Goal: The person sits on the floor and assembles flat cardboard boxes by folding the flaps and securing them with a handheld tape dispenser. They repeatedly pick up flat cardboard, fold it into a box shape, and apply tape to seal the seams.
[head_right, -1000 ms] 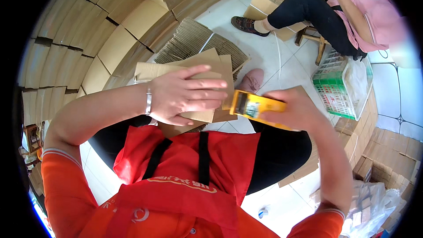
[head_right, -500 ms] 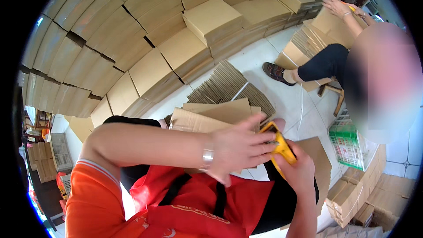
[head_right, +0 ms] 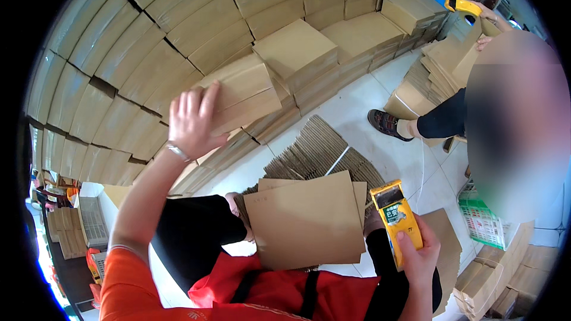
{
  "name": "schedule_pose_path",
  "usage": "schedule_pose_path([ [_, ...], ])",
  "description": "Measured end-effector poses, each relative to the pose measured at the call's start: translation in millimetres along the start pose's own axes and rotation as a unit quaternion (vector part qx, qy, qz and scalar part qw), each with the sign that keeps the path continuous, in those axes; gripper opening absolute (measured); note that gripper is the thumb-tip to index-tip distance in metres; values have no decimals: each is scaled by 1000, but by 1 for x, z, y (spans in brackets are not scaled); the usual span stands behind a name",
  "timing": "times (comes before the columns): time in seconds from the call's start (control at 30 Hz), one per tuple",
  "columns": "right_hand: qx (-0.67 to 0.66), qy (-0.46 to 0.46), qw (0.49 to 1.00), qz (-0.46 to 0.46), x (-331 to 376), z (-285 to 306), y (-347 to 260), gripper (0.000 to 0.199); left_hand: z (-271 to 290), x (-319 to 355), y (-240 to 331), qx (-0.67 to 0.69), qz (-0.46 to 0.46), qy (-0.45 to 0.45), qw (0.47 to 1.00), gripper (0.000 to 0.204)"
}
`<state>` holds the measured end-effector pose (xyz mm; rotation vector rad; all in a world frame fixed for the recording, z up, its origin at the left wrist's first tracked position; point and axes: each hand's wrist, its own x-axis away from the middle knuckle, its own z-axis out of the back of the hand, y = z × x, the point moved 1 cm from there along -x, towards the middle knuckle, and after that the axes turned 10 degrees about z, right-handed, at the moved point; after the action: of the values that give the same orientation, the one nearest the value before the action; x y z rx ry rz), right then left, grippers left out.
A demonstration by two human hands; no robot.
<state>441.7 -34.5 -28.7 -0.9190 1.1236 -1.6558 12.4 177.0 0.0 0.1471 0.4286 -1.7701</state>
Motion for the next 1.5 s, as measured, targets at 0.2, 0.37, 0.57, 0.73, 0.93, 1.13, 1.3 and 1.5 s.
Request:
schedule_pose_path([
  [0.2,-2,-12,999,-42,-2,-5,-5,47,-154,22,9,36,239,73,968,114],
  [0.37,48,-40,996,-57,-3,-6,-1,50,-169,21,17,310,462,-20,831,103],
  [0.57,10,-40,998,-50,-5,-15,-7,50,-185,2,19,334,394,-10,856,88],
  [0.73,1,-48,996,-70,-3,-13,-15,51,-173,1,27,133,371,12,919,85],
  [0.93,5,-29,999,-29,1,-8,-7,49,-106,66,103,292,98,-162,938,74],
  [1.13,-38,-13,999,4,4,-2,-8,48,-64,139,148,93,31,-370,924,92],
  [1.3,-52,-6,998,20,10,0,1,47,-71,137,165,-2,2,-369,929,69],
  [1.5,-53,21,998,19,13,-5,-2,50,-64,132,132,163,79,-456,871,60],
])
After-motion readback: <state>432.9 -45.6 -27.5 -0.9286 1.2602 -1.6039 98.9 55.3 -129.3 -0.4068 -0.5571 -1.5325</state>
